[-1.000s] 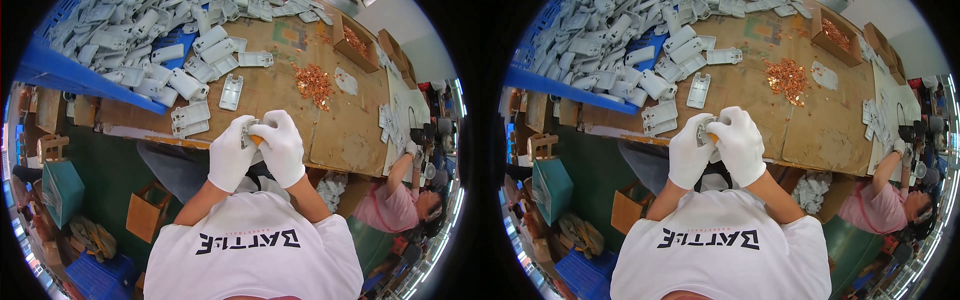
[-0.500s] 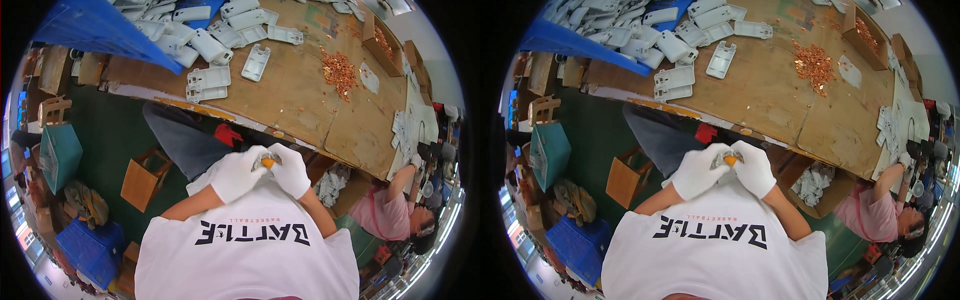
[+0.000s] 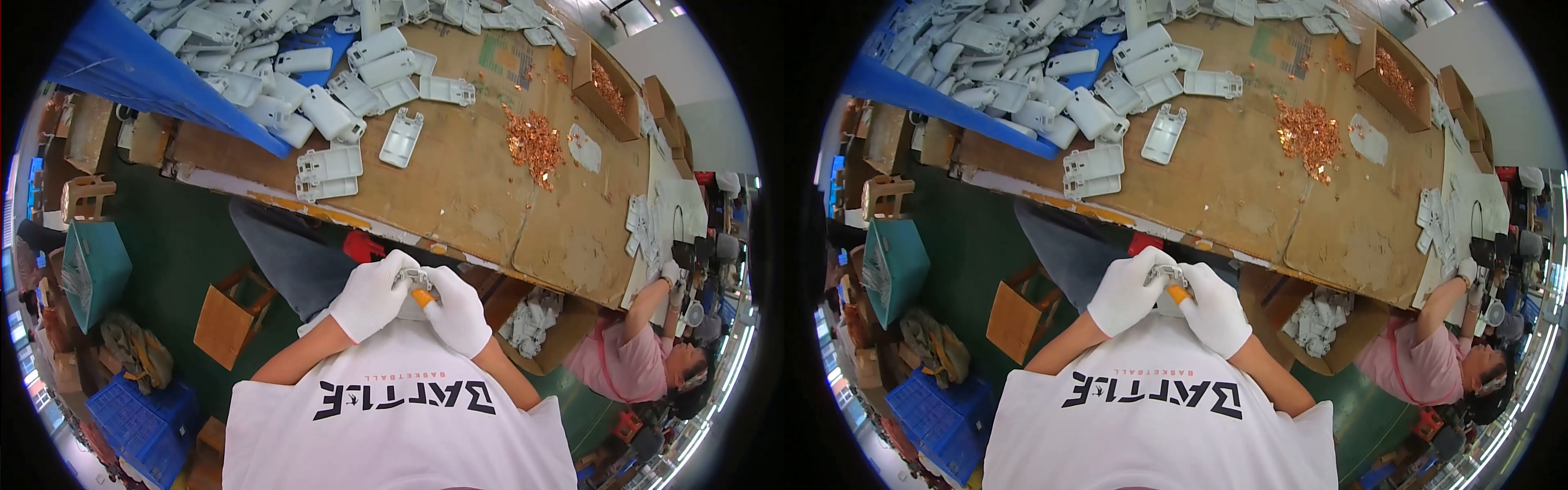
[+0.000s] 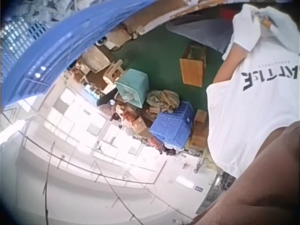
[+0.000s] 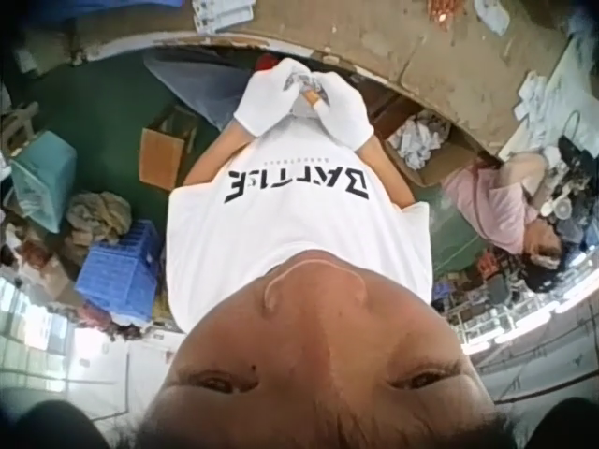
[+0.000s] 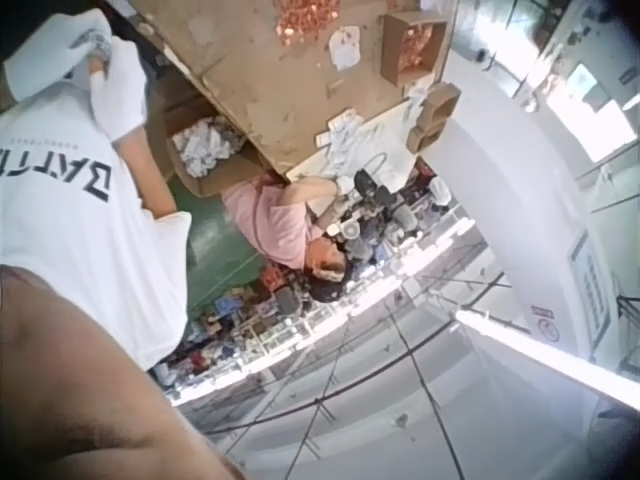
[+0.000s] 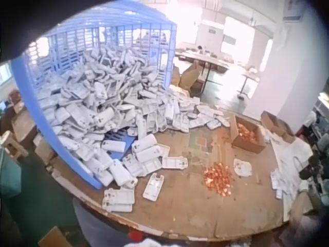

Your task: The person assembles small metal components into white plastic electronic housings by hand at a factory workbench.

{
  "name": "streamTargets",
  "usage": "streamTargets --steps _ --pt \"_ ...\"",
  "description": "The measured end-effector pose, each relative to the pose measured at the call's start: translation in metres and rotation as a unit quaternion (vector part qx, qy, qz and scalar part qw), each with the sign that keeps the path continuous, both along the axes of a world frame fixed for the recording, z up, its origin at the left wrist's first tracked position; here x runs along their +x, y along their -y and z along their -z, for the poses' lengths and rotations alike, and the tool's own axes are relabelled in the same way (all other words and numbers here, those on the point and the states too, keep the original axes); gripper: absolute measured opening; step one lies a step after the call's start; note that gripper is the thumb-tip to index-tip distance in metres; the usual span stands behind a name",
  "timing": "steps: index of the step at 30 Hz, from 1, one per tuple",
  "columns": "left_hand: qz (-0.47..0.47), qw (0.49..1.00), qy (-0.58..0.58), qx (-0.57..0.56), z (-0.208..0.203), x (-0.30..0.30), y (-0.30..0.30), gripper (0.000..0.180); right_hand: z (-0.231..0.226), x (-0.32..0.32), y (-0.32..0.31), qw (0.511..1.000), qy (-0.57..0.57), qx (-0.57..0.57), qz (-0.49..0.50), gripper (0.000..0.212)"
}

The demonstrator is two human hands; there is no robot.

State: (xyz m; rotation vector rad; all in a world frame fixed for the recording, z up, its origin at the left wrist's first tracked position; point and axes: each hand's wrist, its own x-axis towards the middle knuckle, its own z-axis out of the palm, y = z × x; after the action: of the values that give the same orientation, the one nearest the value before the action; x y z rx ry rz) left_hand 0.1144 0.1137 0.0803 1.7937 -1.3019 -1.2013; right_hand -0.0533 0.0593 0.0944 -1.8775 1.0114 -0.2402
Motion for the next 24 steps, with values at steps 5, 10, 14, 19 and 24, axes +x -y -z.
streamTargets --steps 5,10,14,19,24 --pt "-0.059 0.994 -0.078 0.045 0.011 -0.011 -0.007 0.012 0.007 -0.007 -0.003 0.997 -0.052 -0.035 -0.041 0.026" --pt "-0.03 0.998 -0.016 0.054 0.01 -0.013 0.003 0.011 0.015 -0.011 -0.002 0.998 -0.052 -0.036 -0.025 0.029" --pt "-0.07 0.997 -0.007 -0.022 -0.006 -0.007 0.036 0.03 0.014 -0.006 0.019 0.988 0.046 -0.094 0.115 0.036" --pt "-0.13 0.841 0.503 -0.147 -0.01 0.036 0.067 0.066 0.013 -0.136 0.184 0.877 0.037 -0.269 0.397 0.018" --pt "-0.079 0.835 0.535 -0.102 0.043 0.088 0.08 0.036 0.062 -0.35 0.297 0.707 -0.351 -0.343 0.509 0.022"
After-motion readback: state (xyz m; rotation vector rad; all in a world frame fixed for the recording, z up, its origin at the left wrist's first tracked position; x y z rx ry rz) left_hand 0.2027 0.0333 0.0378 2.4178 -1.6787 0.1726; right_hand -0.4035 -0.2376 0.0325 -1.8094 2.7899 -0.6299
